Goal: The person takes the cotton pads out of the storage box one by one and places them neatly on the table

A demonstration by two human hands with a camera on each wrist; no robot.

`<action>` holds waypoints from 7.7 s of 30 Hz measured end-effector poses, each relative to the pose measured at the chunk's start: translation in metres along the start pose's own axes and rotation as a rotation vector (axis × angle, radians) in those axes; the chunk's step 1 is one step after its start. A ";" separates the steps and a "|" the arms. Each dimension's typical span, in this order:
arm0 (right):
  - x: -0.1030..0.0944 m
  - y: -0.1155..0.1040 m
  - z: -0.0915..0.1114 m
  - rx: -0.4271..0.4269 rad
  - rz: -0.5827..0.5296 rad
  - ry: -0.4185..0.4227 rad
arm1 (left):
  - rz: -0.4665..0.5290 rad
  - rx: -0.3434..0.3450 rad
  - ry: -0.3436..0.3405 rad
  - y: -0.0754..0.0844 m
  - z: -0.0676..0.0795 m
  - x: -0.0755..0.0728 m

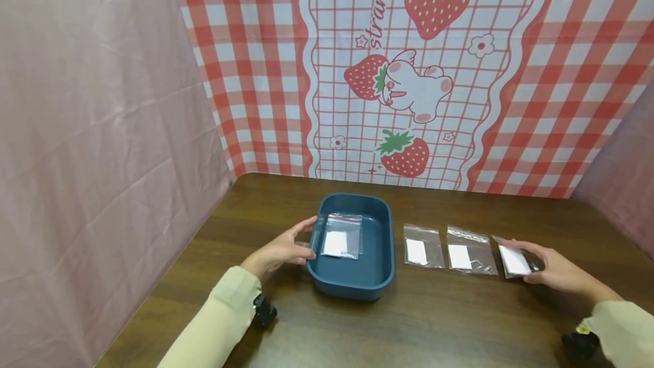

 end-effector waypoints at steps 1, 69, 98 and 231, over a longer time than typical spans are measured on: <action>0.000 0.004 0.001 0.015 0.017 -0.007 | -0.001 0.000 0.000 0.000 0.000 0.000; 0.047 -0.070 -0.026 0.076 -0.098 0.164 | -0.020 -0.020 0.035 -0.003 0.000 -0.002; 0.104 -0.118 -0.095 0.078 -0.275 0.158 | -0.018 -0.012 0.026 -0.001 0.000 -0.003; 0.216 -0.200 -0.193 0.109 -0.115 -0.508 | -0.029 -0.020 0.031 -0.001 0.000 -0.004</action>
Point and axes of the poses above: each hand's wrist, its own z-axis away from the middle knuckle, its own x-axis out of the palm, y = z × x, the point moved 9 cm from there along -z, towards the middle knuckle, and after that the axes turned 11 degrees about y, right-handed, at the moved point
